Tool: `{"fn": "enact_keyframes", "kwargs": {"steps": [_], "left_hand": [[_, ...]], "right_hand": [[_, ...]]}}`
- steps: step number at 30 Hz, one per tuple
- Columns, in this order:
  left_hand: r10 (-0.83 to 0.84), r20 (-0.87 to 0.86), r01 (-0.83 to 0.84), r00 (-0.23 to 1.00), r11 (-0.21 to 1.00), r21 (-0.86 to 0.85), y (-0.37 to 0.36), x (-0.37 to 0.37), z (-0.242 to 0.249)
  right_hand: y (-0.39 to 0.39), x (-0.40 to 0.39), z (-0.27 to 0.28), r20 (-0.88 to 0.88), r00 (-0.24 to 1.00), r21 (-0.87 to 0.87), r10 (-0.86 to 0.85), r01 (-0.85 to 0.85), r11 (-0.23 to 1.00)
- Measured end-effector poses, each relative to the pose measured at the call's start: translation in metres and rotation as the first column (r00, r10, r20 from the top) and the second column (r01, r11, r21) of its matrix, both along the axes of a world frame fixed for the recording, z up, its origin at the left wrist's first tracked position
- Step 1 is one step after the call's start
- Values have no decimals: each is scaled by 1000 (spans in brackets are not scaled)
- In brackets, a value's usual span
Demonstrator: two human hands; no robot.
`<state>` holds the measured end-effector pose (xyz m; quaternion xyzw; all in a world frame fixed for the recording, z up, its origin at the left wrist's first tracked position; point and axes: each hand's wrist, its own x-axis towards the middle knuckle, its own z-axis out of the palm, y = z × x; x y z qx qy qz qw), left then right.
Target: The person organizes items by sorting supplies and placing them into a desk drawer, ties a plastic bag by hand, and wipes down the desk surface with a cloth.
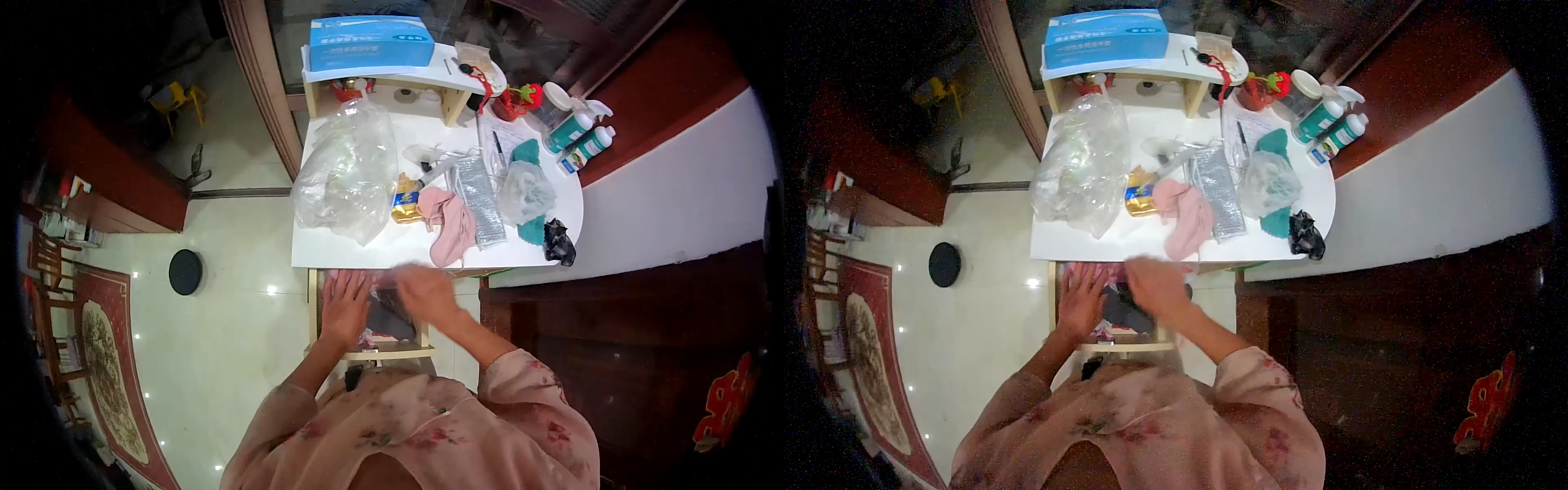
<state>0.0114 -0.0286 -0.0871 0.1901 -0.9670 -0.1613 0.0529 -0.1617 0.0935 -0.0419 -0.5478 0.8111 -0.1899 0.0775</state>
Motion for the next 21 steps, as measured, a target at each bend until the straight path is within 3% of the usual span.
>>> {"fn": "enact_keyframes", "kwargs": {"steps": [1, 2, 3, 5, 8, 9, 12, 13, 15, 16, 19, 21], "left_hand": [[-5, -93, 6, 996, 1000, 5, 2, 3, 8], [4, -127, 1, 992, 999, 41, 3, 7, 13], [16, -158, -3, 987, 997, 77, 5, 13, 16], [40, -190, -13, 981, 990, 141, 9, 21, 16], [90, -247, -29, 965, 971, 239, 11, 27, 14], [122, -299, -35, 947, 960, 279, 9, 27, 16], [268, -401, -66, 876, 890, 452, 6, 26, 28], [326, -419, -73, 847, 854, 516, 4, 25, 38], [201, -532, 41, 822, 912, 408, -1, 18, 69], [134, -585, 97, 800, 933, 347, -1, 15, 77], [139, -483, 74, 864, 915, 397, 12, 20, 62], [193, -300, 50, 934, 762, 646, 12, 27, 56]], "right_hand": [[3, -19, 2, -68, 997, -181, -38, 25, 983], [1, -38, 14, -133, 972, -257, -195, 157, 954], [-5, -48, 35, -11, 896, -199, -444, 433, 879], [-4, -81, 24, -100, 775, -307, -624, 572, 761], [14, -114, 4, 38, 817, -24, -575, 576, 817], [12, -111, 11, 27, 814, -123, -581, 579, 806], [11, -89, 47, 285, 878, -488, -384, 478, 730], [9, -66, 72, 290, 907, -508, -307, 417, 753], [11, -27, 88, 369, 924, -425, -102, 265, 866], [13, -4, 89, 435, 899, -298, -55, 202, 933], [11, 34, 86, 556, 771, -259, 311, -194, 946], [15, 33, 85, 599, 774, -176, 205, -123, 977]]}}
